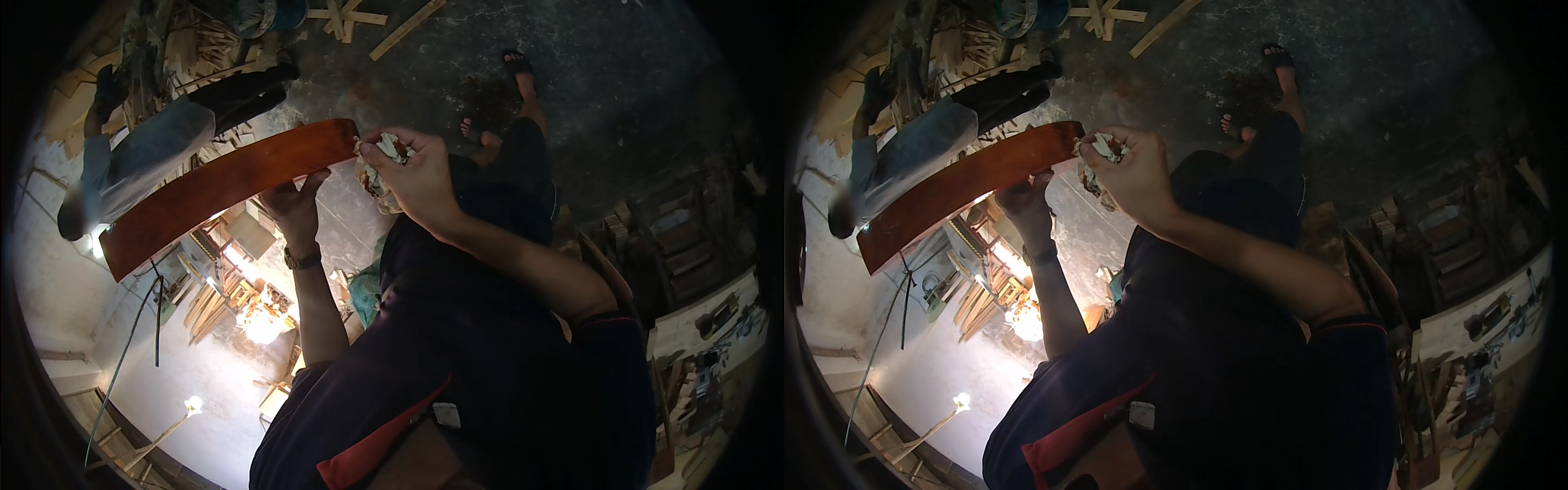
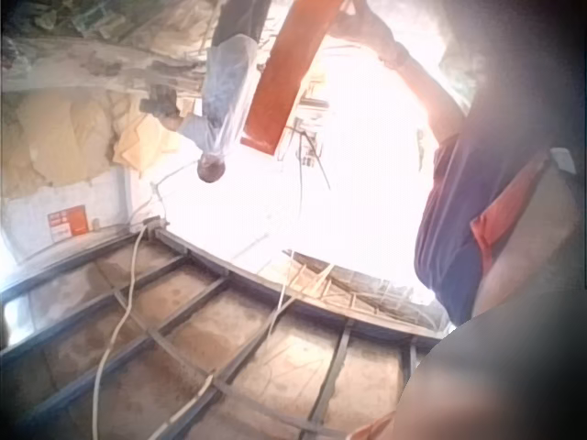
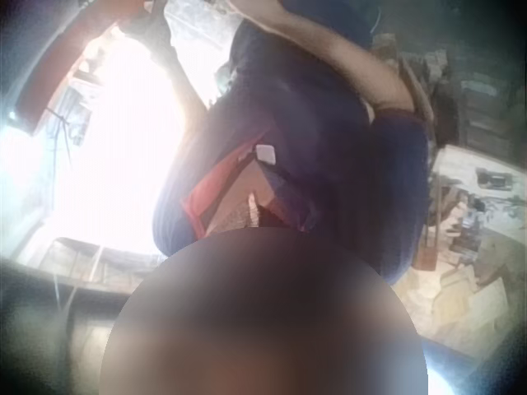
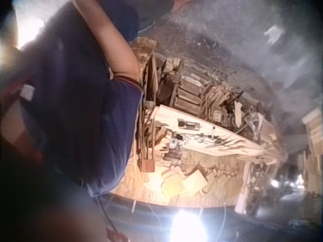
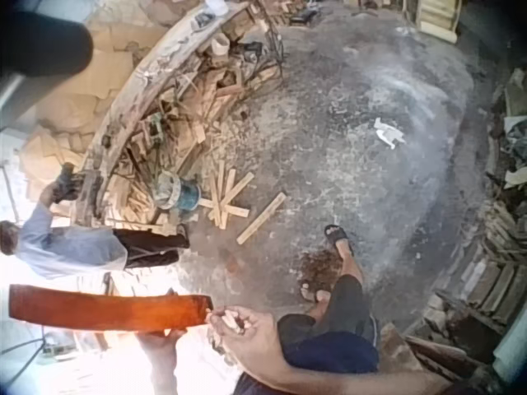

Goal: The person wipes a curved wooden piece with a cloth, then puts on a plastic glove and uses a spray gun to apply a finish to the same piece. The person holds the piece by a wire while spraying.

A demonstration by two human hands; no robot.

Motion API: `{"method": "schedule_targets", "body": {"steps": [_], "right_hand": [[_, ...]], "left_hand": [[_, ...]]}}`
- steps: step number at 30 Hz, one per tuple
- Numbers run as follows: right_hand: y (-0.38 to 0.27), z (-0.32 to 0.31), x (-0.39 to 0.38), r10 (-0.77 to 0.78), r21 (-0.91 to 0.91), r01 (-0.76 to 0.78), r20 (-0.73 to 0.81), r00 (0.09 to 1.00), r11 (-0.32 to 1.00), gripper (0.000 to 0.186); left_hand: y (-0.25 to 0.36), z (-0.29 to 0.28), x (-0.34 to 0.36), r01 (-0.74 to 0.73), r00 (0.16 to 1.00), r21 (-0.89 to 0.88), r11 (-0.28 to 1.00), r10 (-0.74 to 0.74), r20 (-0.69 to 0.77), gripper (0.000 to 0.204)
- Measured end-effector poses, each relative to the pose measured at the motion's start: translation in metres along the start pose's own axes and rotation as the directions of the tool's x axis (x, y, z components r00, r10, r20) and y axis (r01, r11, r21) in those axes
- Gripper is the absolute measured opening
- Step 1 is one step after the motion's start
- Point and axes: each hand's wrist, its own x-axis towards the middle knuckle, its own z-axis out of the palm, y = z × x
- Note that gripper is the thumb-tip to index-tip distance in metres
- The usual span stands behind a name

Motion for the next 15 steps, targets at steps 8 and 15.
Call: {"method": "schedule_targets", "body": {"steps": [8, 15], "right_hand": [[-0.01, 0.007, -0.007, -0.041, 0.007, 0.041, 0.004, 0.999, 0.999, 0.011], [-0.016, 0.011, -0.011, -0.012, -0.021, 0.012, 0.022, 1.0, 1.0, 0.015]], "left_hand": [[0.008, 0.004, 0.005, -0.043, 0.999, -0.033, 0.999, 0.042, -0.027, 0.032], [0.009, -0.001, 0.006, -0.033, 0.997, -0.004, 0.999, 0.033, 0.068, 0.042]]}}
